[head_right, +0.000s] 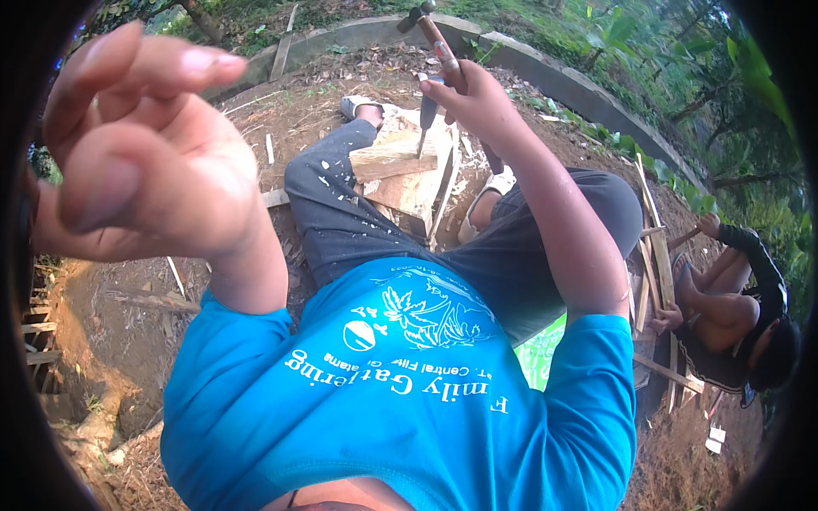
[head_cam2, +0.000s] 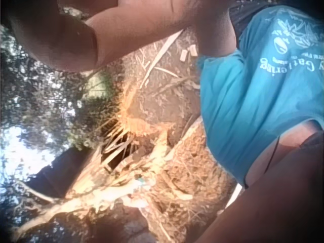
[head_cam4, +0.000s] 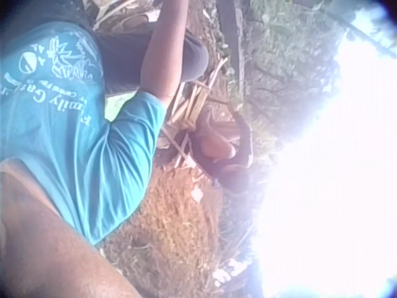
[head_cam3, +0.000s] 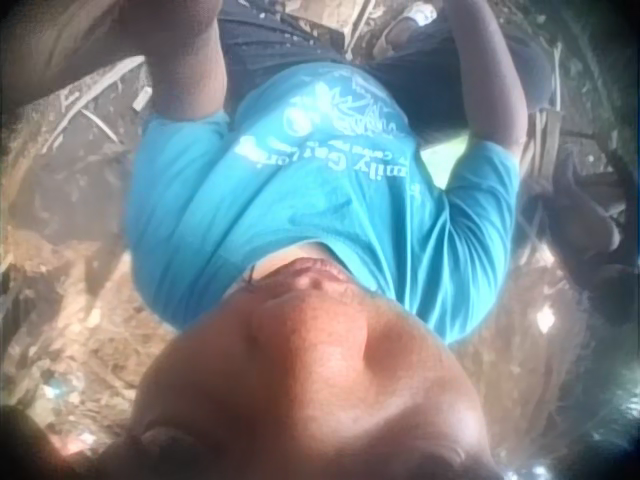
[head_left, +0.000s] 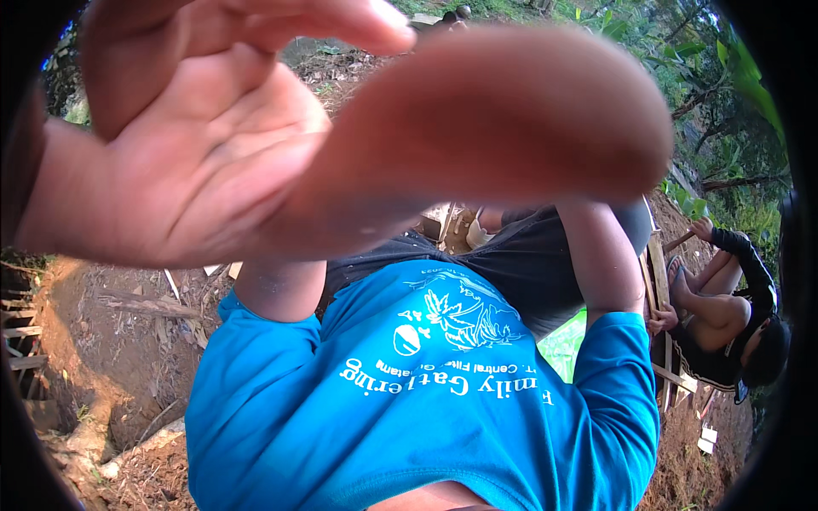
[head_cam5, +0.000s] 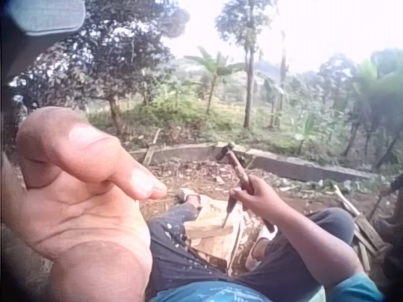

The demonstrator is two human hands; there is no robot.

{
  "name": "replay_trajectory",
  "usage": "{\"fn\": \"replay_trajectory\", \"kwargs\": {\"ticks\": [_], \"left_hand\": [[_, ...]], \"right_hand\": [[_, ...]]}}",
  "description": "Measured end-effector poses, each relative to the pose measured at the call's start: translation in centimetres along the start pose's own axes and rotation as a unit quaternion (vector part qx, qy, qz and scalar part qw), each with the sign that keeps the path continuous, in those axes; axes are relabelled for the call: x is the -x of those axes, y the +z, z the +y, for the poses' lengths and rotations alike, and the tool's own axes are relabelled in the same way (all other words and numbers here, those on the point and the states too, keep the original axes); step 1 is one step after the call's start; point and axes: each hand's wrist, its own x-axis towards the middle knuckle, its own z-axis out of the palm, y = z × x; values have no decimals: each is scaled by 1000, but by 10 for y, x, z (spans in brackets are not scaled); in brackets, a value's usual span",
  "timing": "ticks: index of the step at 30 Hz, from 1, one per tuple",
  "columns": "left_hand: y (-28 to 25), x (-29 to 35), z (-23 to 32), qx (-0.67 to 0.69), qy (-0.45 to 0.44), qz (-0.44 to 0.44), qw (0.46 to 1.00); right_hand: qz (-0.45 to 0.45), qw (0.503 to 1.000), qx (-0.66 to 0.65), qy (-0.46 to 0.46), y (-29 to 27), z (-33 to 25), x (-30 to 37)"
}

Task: The person carves a piece of wood using a chisel and a hammer, then uses a knife to further shape and detail the wood while sitting on the ground.

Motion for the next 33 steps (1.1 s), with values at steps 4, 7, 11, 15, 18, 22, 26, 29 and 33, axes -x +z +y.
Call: {"fn": "replay_trajectory", "kwargs": {"ticks": [4,7,11,15,18,22,26,29,33], "left_hand": [[24,26,1,51,-95,6,994],[50,47,-2,88,-149,25,985],[54,58,-2,90,-183,14,979],[58,60,-3,101,-191,3,976],[54,53,0,102,-188,-14,977],[31,42,6,91,-155,-60,982],[-7,31,14,93,-85,-141,982],[-36,-18,35,80,-35,-239,967],[-35,-9,36,114,-34,-270,955]], "right_hand": [[-33,999,-31,-27,14,10,-11],[23,992,-126,-3,13,6,5],[21,989,-146,-1,23,3,5],[-2,998,-71,2,9,6,-5],[-25,999,-42,-5,3,9,-10],[-5,998,-50,-39,6,28,-15],[-1,1000,-7,16,-4,19,12],[-8,999,-33,-23,8,-4,-7],[4,1000,-12,-10,4,4,1]]}}
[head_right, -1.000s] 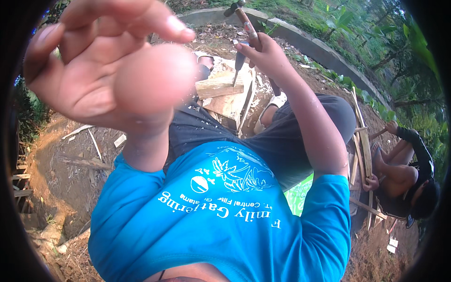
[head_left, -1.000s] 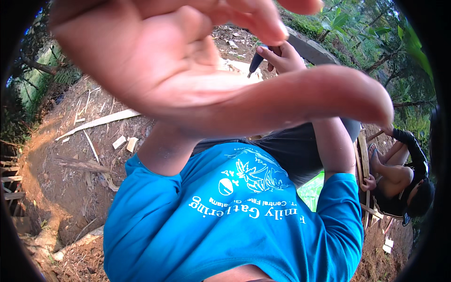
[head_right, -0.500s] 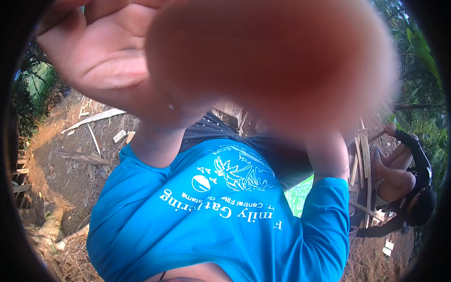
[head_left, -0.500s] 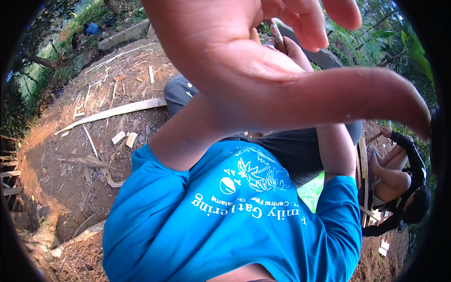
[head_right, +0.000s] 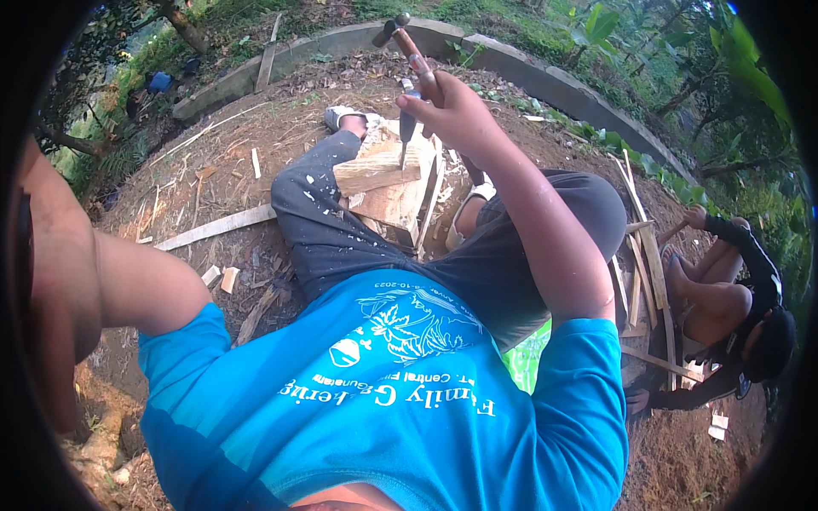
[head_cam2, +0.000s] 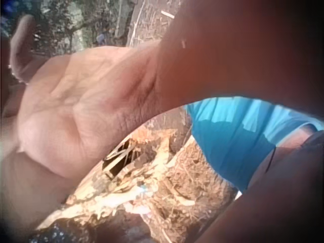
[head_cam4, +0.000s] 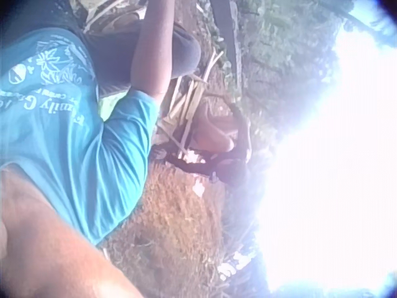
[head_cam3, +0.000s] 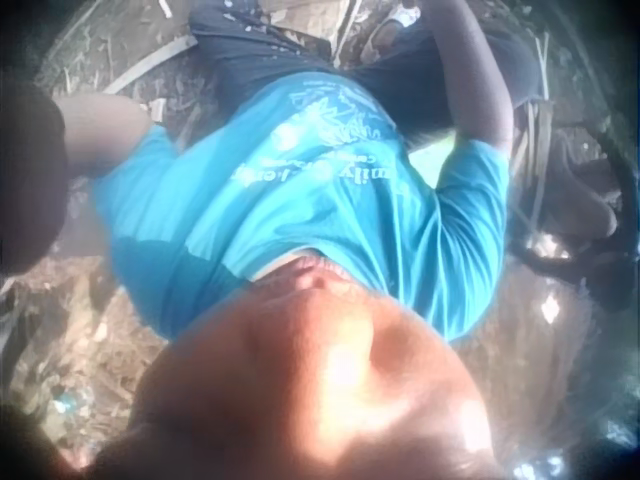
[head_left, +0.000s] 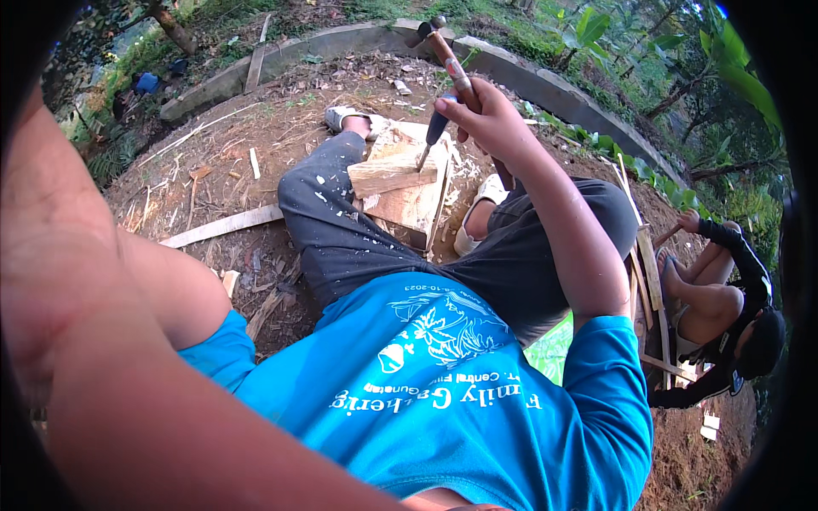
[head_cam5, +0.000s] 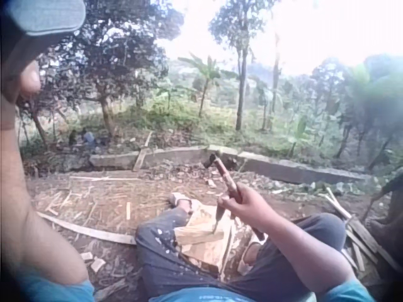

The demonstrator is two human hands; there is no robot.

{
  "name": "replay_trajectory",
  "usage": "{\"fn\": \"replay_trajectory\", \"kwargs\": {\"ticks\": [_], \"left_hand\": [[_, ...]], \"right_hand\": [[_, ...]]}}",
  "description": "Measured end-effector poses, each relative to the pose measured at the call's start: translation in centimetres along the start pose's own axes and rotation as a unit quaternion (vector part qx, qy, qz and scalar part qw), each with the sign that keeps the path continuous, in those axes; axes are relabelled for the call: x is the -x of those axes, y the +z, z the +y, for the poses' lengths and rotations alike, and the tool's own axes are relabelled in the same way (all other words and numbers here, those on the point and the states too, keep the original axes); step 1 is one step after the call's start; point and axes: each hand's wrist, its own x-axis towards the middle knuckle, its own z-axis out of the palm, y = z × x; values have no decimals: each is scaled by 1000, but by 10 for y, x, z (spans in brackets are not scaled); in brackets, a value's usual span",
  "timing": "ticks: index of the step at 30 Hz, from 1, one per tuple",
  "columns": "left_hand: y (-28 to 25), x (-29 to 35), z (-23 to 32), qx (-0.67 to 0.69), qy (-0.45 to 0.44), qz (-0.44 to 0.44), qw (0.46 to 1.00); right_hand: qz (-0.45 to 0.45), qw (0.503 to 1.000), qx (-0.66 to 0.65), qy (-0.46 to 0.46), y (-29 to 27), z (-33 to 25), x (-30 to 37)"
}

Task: The person carves a piece of wood using a chisel and a hammer, then uses a knife to further shape and detail the wood while sitting on the ground.

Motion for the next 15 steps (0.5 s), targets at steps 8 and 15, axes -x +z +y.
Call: {"fn": "replay_trajectory", "kwargs": {"ticks": [8,15], "left_hand": [[-5,-13,-2,18,14,-49,999],[-2,-6,-2,52,9,-72,996]], "right_hand": [[-31,999,-32,6,-1,-11,-8],[-17,999,-17,24,-1,-9,1]]}}
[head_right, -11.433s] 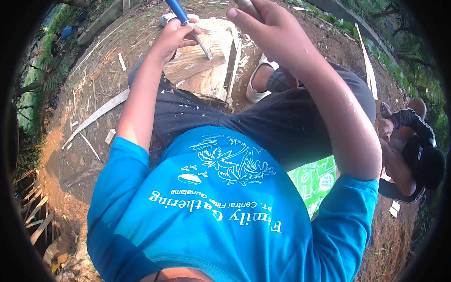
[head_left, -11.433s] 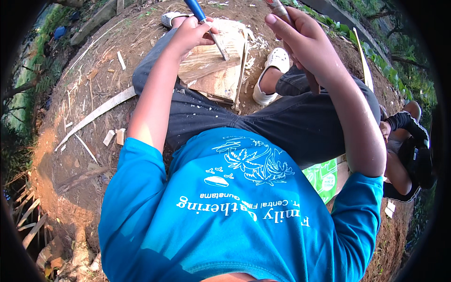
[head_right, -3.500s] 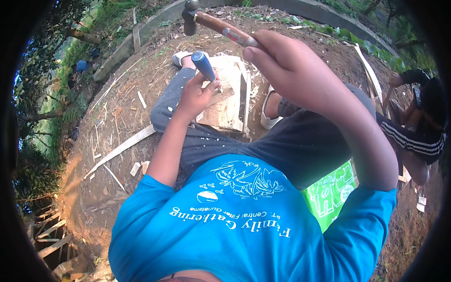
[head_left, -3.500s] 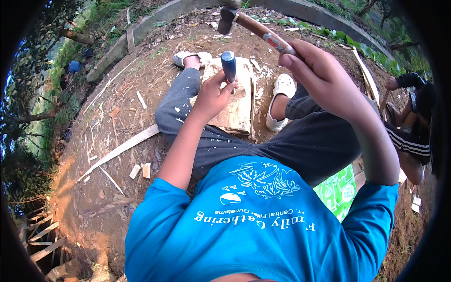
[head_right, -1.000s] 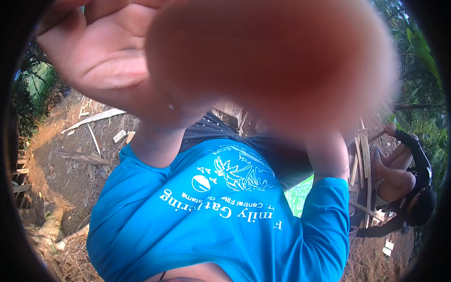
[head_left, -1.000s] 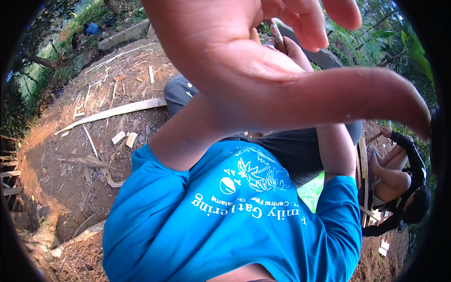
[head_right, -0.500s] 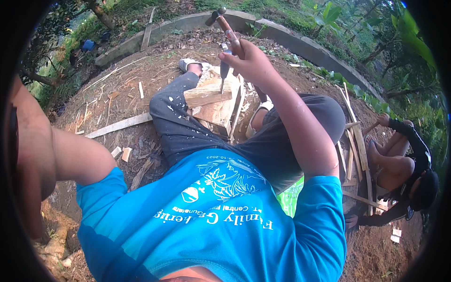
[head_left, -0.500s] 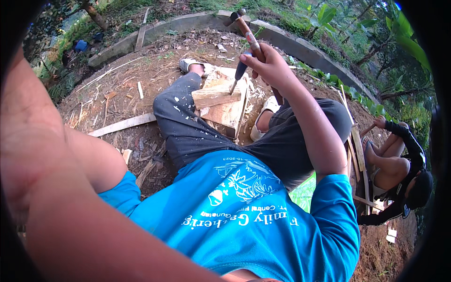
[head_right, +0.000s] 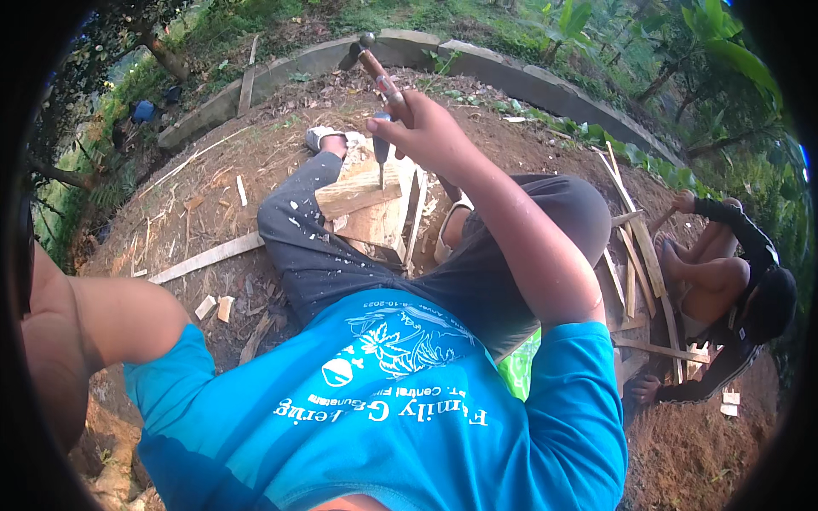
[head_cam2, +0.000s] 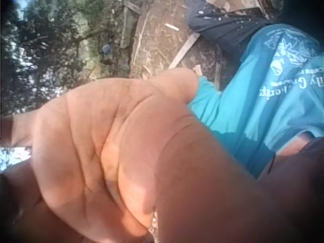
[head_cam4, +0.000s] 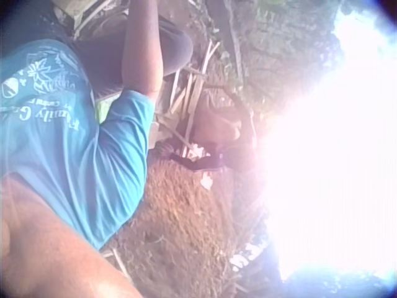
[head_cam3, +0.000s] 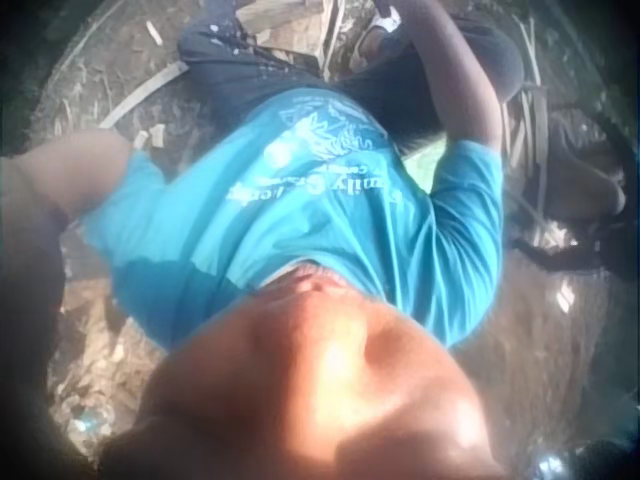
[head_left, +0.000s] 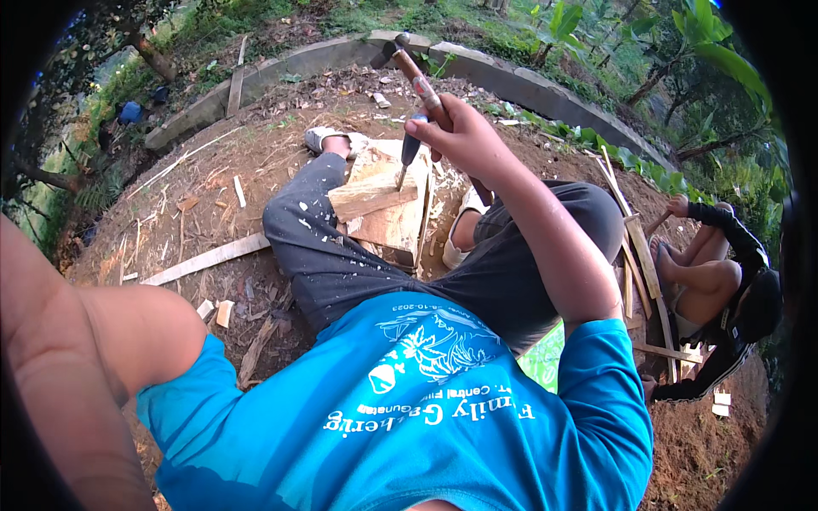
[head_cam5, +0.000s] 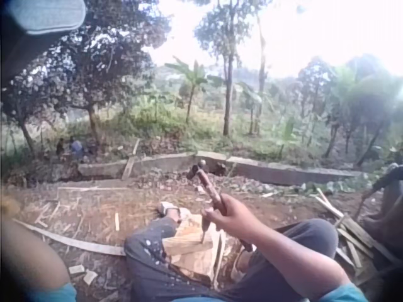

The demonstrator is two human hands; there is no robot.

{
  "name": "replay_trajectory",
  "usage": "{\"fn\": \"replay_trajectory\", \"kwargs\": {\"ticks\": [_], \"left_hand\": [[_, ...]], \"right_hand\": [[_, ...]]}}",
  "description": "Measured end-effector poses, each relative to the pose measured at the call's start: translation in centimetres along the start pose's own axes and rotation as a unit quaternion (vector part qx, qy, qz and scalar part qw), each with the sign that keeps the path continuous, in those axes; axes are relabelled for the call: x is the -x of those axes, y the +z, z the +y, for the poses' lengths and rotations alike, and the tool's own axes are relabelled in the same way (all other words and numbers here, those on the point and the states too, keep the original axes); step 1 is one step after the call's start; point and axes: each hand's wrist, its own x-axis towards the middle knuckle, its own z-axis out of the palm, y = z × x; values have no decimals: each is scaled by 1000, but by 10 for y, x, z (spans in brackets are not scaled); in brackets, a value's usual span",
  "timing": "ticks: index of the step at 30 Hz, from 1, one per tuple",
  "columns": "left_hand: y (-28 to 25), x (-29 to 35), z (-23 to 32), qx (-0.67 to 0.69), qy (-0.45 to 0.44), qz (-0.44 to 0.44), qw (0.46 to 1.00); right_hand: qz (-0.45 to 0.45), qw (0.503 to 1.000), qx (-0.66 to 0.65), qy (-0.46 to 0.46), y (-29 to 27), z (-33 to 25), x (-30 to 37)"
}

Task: The person carves a piece of wood using a chisel and a hammer, then uses a knife to further shape and detail the wood while sitting on the ground.

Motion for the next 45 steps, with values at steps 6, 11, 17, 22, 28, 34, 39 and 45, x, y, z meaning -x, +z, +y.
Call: {"fn": "replay_trajectory", "kwargs": {"ticks": [6,11,17,22,28,34,39,45], "left_hand": [[5,-4,-16,18,8,-13,1000],[0,-7,-23,28,20,-19,999],[4,-8,-30,40,46,-32,998],[-1,-5,-35,37,48,-30,998],[-7,8,-42,41,16,-36,998],[-11,16,-48,45,5,-19,999],[-7,19,-58,49,5,-22,999],[0,14,-75,50,22,-28,998]], "right_hand": [[5,1000,-21,-18,-3,6,4],[-14,999,-29,-23,2,1,1],[-16,999,-51,-4,-9,-1,2],[-19,998,-60,-5,-5,-5,1],[-30,997,-77,13,-2,-4,0],[-25,992,-112,47,-6,6,5],[-31,990,-129,37,-8,3,6],[-60,994,-74,55,-5,-11,5]]}}
